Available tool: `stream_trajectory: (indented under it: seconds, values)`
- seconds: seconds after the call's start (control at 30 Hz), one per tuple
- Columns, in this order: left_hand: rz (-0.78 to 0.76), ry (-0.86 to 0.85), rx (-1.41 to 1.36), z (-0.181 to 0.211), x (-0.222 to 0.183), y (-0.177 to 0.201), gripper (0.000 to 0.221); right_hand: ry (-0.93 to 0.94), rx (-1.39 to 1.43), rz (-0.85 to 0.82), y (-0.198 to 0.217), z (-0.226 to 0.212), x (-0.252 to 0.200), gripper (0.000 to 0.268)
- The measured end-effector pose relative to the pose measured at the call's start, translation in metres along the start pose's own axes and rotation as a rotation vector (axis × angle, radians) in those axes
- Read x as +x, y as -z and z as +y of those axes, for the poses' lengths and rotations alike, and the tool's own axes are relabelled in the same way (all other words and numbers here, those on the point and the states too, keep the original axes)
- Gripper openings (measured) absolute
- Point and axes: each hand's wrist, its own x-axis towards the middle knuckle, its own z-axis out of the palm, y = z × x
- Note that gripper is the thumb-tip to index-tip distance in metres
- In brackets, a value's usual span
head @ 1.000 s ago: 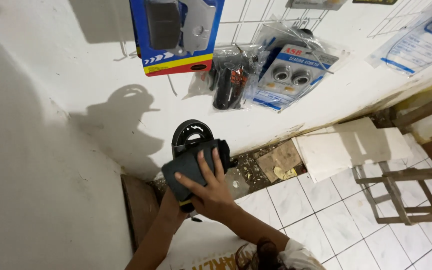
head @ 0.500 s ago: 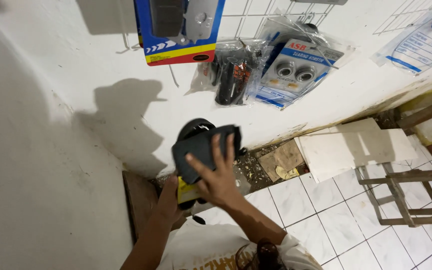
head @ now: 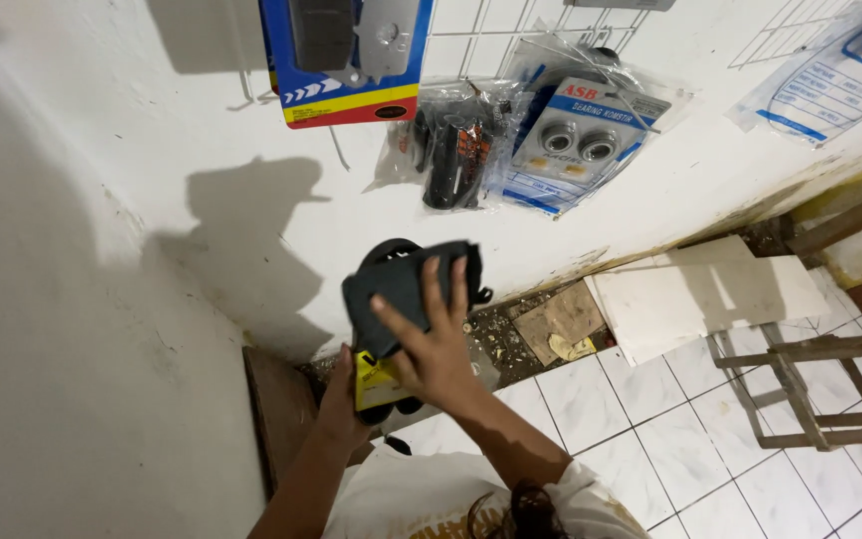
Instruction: Wiping a motorcycle drive belt in its packaging using a cloth.
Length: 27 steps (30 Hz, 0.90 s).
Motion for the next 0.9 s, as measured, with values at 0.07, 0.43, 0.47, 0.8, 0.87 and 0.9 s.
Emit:
stream_trajectory:
  seconds: [0.07, 0.43, 0.47, 0.8, 0.87, 0.9]
  values:
    - [0.055, 0.026, 0.049, 0.001, -0.003, -0.017, 0.063, -0.014, 0.006, 0.033, 0.009, -0.005, 0.005, 0.066]
    - [0.156, -0.096, -0.038, -0.010, 0.004, 0.001, 0.049, 0.022, 0.047, 0.065, -0.006, -0.006, -0.014, 0.061]
    - [0.097, -0.082, 0.016, -0.010, 0.003, -0.007, 0.050, -0.004, 0.036, 0.102, 0.002, -0.008, -0.007, 0.060]
    - [0.224, -0.056, -0.006, -0.006, 0.015, -0.012, 0.055, -0.058, 0.102, 0.095, -0.029, -0.009, -0.055, 0.063]
    - [0.192, -0.056, -0.035, -0.009, 0.017, 0.001, 0.054, -0.061, 0.111, 0.097, -0.028, -0.008, -0.046, 0.063]
    - [0.152, -0.036, -0.076, -0.012, 0.018, 0.008, 0.054, -0.076, 0.098, 0.090, -0.027, -0.007, -0.044, 0.062]
